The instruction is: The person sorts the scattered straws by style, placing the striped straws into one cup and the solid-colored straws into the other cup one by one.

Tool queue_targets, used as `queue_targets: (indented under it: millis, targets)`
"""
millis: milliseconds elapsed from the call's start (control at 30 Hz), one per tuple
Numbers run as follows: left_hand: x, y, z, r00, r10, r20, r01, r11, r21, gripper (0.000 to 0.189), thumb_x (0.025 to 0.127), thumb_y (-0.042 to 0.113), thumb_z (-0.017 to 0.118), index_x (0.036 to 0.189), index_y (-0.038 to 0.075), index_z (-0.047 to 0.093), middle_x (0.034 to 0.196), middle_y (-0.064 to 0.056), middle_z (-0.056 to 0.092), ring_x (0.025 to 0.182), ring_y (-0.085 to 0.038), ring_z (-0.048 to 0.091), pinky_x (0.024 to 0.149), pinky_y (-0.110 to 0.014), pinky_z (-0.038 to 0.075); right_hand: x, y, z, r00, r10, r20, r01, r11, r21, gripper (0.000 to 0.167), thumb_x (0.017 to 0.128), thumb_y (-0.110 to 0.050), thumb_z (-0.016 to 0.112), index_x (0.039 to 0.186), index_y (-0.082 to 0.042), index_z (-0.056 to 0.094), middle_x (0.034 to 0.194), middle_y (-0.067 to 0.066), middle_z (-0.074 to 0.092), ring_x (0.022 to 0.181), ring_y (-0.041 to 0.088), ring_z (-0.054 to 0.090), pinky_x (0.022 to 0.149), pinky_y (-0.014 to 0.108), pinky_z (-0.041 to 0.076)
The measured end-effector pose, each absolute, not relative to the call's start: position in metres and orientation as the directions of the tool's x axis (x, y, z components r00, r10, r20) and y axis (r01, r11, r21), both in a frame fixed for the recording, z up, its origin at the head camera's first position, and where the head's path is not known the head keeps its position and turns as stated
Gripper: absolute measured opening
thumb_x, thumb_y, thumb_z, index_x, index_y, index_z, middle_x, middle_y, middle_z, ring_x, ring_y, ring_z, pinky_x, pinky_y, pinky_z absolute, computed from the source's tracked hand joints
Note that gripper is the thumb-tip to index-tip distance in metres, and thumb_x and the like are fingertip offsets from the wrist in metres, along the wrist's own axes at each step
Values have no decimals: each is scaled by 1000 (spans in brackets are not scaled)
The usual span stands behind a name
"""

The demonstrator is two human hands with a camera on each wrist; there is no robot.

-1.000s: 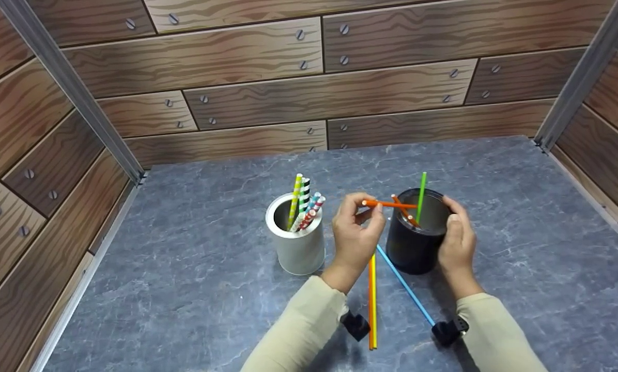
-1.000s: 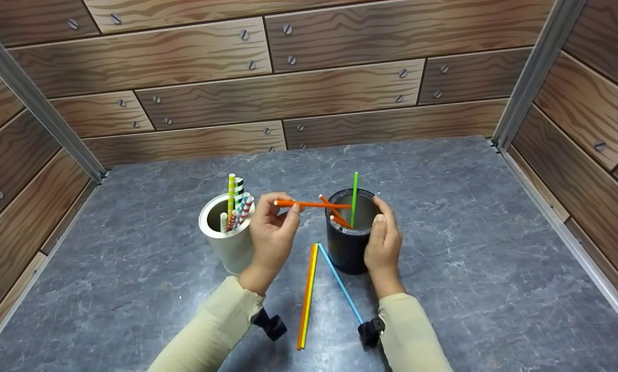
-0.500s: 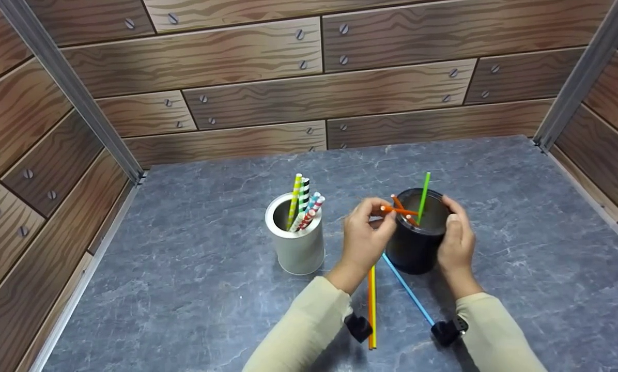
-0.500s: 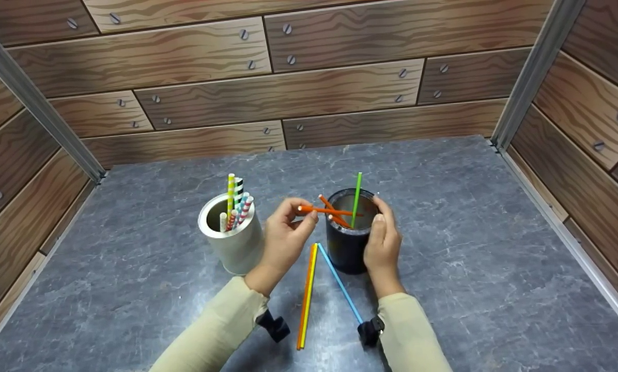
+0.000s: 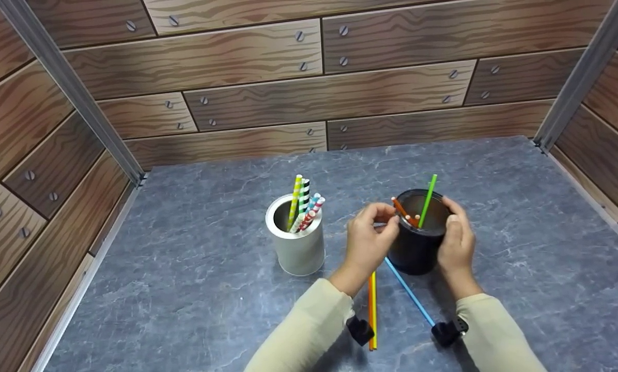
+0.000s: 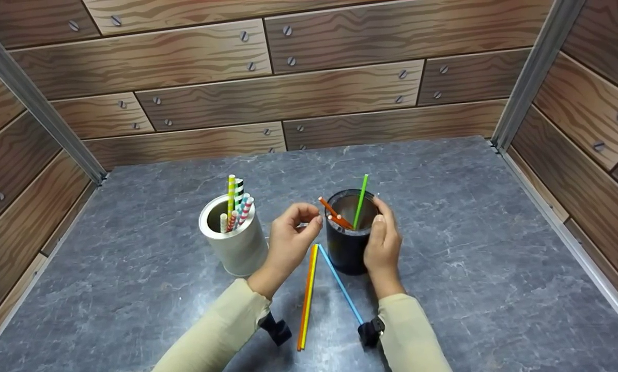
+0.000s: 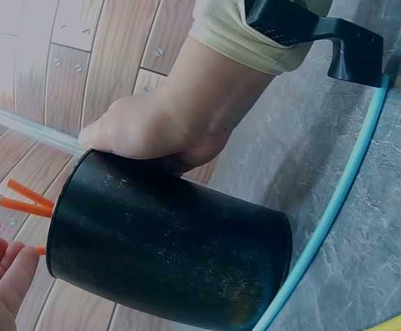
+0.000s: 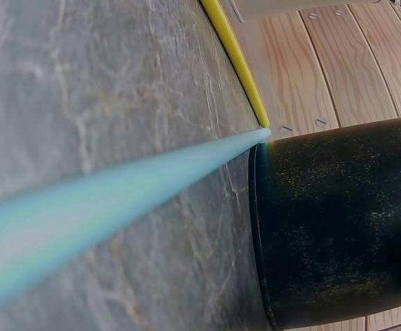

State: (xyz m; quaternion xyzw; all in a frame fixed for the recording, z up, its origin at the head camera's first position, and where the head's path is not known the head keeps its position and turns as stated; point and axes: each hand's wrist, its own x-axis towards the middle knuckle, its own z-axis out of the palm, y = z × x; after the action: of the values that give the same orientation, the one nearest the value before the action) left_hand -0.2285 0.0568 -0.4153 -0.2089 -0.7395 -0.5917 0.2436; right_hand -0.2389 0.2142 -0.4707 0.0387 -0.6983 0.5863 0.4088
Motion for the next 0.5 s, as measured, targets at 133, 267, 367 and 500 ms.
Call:
queue_targets:
  millis: [133, 267, 367, 500]
  targets:
    - [-228, 55, -418, -813, 27, 581, 574, 205, 793, 8, 77, 0, 65, 85, 0, 64, 83, -8, 67, 75, -8, 65, 62, -13, 52, -239, 214, -471, -669, 424, 611, -534, 297, -791, 39, 93, 0, 27, 119, 14, 52, 120, 8, 60, 110, -2, 48, 96, 14, 35]
    - [-228, 52, -419, -825, 24, 565, 558, 201, 805, 8, 78, 0, 64, 86, 1, 64, 83, -8, 67, 75, -8, 65, 62, -13, 52, -238, 213, -470, -675, 430, 600, -529, 284, -799, 40, 93, -1, 27, 120, 15, 51, 120, -1, 60, 110, -2, 48, 95, 13, 35]
    - [-228, 51, -419, -822, 21, 569, 562, 191, 805, 7, 78, -1, 64, 85, 0, 64, 82, -8, 67, 75, -8, 64, 62, -15, 53, -238, 213, -470, -674, 428, 603, -529, 290, -797, 40, 93, -1, 26, 119, 15, 51, 120, 3, 60, 110, -2, 48, 95, 13, 35]
    - [-228, 49, -421, -817, 19, 576, 570, 181, 802, 7, 78, -2, 64, 85, -1, 63, 81, -9, 67, 74, -9, 64, 62, -17, 54, -238, 213, -470, -669, 425, 609, -531, 300, -793, 39, 93, 0, 27, 119, 14, 52, 121, 6, 60, 111, -2, 48, 96, 14, 34]
